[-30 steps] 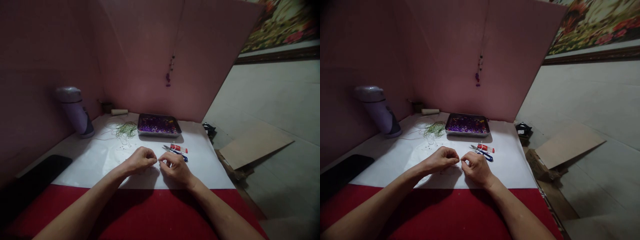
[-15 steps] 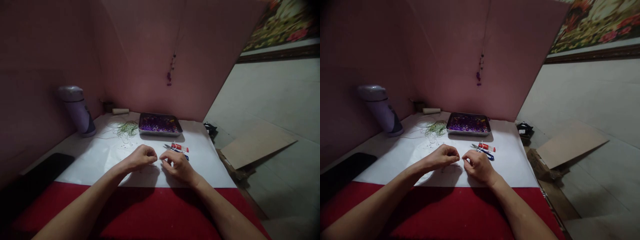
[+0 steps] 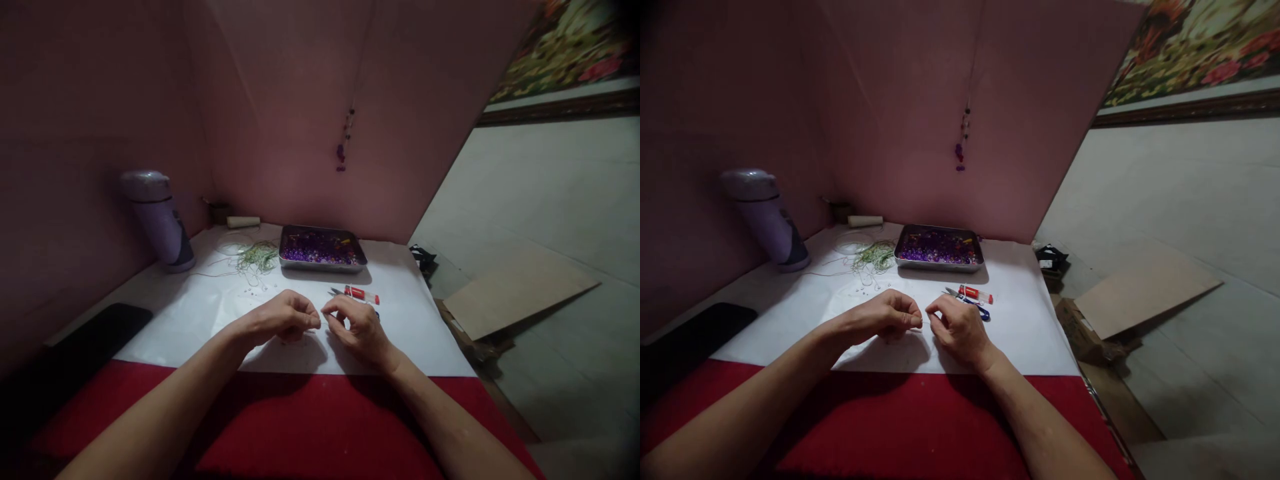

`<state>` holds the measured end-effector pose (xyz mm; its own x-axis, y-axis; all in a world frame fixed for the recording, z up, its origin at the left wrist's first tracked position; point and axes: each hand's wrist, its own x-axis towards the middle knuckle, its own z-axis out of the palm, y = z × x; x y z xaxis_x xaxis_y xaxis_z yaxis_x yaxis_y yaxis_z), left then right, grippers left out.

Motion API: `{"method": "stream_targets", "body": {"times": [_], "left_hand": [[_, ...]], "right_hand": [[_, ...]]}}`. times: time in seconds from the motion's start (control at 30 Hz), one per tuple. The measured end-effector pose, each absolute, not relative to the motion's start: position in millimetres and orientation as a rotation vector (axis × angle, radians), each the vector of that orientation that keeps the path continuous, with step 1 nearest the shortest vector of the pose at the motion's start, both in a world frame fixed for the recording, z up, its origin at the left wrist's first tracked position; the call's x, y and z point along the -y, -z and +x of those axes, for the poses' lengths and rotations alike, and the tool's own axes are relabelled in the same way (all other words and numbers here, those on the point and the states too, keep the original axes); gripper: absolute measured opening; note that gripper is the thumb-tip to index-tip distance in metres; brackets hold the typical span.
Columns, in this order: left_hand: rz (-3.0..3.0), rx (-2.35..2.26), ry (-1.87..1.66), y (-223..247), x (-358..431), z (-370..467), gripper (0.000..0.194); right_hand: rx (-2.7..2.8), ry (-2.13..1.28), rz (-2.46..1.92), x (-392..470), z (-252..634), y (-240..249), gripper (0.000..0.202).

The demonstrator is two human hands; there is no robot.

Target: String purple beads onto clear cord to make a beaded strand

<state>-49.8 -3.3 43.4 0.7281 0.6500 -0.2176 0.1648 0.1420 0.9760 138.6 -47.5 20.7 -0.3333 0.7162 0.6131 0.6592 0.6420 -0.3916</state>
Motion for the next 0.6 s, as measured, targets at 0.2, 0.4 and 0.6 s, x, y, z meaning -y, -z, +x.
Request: {"method": "stream_targets", "body": {"times": [0.2, 0.4, 0.6], "left_hand": [[1.290, -0.671, -0.497, -44, 3, -49, 0.018], [1.238, -0.703, -0.639, -44, 0, -48, 0.016], [1.219, -0.691, -0.708, -44, 0, -47, 0.019]], "right_hand": [[1.959, -0.138, -1.074, 47, 135, -21, 0.015], [1.805, -0.023, -1.135, 59, 129, -28, 0.015], [1.924, 0.041, -1.103, 59, 124, -11, 0.022]]}}
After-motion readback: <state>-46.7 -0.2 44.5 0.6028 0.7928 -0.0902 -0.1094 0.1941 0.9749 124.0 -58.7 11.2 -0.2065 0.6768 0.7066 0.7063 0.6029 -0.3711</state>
